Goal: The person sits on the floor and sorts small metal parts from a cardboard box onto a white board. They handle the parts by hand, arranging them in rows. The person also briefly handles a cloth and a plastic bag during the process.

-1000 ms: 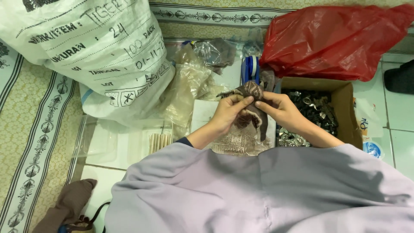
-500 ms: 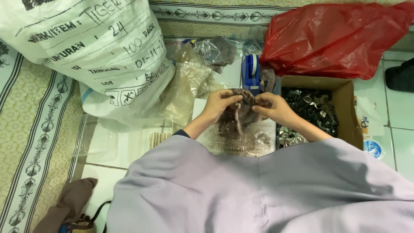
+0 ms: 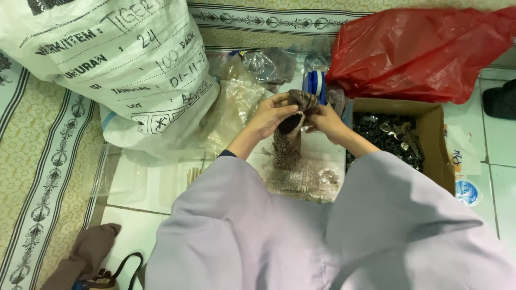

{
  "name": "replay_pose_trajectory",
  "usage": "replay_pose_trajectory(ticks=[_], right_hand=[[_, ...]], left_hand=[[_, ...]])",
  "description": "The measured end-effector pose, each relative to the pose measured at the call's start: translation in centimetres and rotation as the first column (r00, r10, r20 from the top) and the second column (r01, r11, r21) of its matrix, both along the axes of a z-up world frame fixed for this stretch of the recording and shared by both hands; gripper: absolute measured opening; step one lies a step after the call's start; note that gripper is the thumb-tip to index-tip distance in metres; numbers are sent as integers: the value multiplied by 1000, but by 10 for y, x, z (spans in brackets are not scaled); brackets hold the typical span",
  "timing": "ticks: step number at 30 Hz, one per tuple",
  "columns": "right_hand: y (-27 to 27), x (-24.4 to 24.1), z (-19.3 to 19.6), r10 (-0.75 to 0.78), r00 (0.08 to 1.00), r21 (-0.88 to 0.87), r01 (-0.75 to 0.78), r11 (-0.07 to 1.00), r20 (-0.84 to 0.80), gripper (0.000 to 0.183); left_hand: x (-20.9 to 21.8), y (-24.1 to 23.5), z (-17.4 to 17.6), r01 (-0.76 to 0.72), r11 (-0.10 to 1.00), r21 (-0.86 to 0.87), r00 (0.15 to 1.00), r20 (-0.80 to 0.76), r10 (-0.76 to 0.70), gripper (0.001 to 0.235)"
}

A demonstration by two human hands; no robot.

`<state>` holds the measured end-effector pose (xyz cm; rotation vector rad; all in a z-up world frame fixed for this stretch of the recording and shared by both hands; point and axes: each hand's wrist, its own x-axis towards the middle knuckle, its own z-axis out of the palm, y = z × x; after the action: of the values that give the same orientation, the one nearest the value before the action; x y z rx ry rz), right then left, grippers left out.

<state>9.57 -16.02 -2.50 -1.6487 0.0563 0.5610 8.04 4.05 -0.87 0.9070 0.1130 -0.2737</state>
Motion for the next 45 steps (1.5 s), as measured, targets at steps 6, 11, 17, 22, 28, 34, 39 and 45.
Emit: replay_pose_trajectory(ticks=[6, 11, 17, 22, 28, 34, 39, 45], right_hand=[[27, 42, 15, -195, 900, 133, 155, 979, 391, 30], [40, 58, 5, -215, 842, 169, 150, 974, 494, 16], [36, 46, -23, 206, 893, -362, -53, 931, 401, 51], [3, 25, -27, 427, 835, -602, -150, 784, 348, 66], [-83, -16, -22, 415, 786, -613, -59, 788, 459, 54], [-187, -97, -10, 413, 820, -778, 62, 625, 397, 54], [-275, -168, -65, 500, 816, -932, 120, 342, 289, 69], [-319, -218, -126, 391, 919, -913, -114, 392, 54, 96]], left_hand=[[21, -14, 19, -92, 980, 174, 994, 69, 82, 45], [57, -14, -34, -235, 892, 386, 969, 161, 186, 39], [59, -16, -122, -282, 614, 737, 955, 158, 249, 32], [28, -35, -95, -145, 417, 897, 980, 72, 184, 65], [5, -122, -93, -455, 357, 816, 869, 495, -23, 61], [-41, -236, -89, -374, 378, 847, 750, 516, -413, 64], [-96, -317, -142, -100, 289, 952, 651, 282, -705, 70], [-120, -350, -184, 81, 10, 997, 575, -38, -817, 84]])
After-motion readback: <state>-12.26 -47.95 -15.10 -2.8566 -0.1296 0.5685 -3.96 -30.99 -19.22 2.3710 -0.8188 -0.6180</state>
